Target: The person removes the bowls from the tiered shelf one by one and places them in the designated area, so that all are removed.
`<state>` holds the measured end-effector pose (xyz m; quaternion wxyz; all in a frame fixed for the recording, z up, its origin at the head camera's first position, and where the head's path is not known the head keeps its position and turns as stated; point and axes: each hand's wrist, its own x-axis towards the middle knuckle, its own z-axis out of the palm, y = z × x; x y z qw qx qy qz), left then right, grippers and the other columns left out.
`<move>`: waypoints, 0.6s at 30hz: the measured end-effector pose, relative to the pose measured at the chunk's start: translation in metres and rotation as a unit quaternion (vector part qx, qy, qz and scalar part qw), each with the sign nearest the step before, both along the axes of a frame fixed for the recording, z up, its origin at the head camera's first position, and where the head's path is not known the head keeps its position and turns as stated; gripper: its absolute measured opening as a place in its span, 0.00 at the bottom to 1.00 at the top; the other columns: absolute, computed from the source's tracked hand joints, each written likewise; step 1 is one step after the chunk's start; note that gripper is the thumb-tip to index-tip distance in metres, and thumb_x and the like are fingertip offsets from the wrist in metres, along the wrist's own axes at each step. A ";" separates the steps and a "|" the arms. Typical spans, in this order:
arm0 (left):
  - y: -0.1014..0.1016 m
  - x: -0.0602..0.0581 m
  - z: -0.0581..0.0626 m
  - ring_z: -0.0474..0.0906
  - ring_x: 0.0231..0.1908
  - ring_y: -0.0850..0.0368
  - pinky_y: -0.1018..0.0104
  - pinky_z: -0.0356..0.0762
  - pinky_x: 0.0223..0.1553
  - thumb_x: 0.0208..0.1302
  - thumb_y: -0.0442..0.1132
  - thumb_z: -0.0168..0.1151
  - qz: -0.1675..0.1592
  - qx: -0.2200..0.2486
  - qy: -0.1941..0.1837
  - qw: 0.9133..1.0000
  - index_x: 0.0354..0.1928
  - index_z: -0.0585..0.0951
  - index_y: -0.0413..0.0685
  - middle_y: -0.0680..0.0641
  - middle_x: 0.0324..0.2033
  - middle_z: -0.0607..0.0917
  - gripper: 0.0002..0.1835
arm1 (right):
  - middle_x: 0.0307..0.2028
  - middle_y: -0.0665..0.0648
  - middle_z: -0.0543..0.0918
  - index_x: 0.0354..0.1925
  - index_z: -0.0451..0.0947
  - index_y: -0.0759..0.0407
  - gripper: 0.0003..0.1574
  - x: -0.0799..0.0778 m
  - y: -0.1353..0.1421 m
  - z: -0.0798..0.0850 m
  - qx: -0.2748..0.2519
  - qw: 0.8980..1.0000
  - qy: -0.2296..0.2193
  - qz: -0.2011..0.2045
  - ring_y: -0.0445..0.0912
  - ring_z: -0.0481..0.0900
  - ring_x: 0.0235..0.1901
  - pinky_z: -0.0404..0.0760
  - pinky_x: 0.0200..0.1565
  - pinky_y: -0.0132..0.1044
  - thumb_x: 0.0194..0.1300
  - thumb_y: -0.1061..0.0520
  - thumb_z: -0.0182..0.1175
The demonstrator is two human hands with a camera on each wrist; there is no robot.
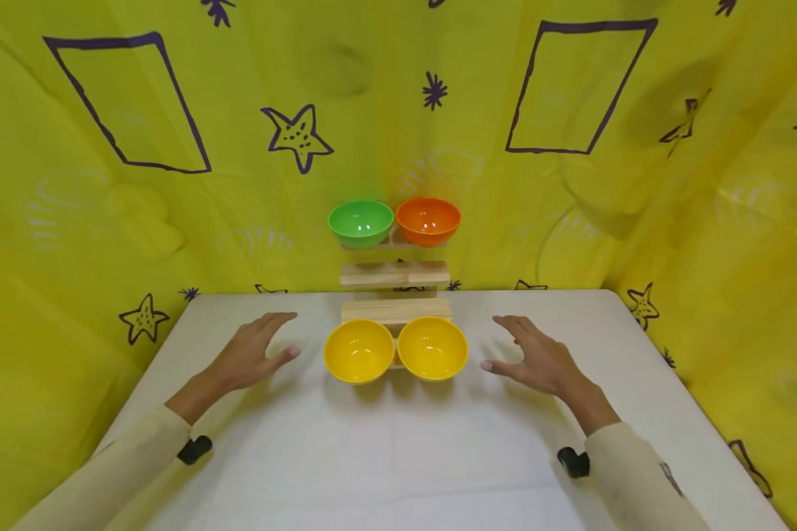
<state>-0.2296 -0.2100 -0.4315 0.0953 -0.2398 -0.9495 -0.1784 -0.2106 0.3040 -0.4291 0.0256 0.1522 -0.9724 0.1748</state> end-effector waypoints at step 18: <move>0.027 -0.024 0.005 0.78 0.60 0.44 0.42 0.74 0.61 0.73 0.51 0.60 -0.035 0.144 -0.074 0.986 0.69 0.72 0.48 0.43 0.63 0.79 0.28 | 0.67 0.66 0.71 0.74 0.60 0.55 0.43 0.002 -0.011 0.002 -0.244 0.964 -0.057 0.090 0.35 0.82 0.44 0.84 0.38 0.36 0.67 0.56 0.67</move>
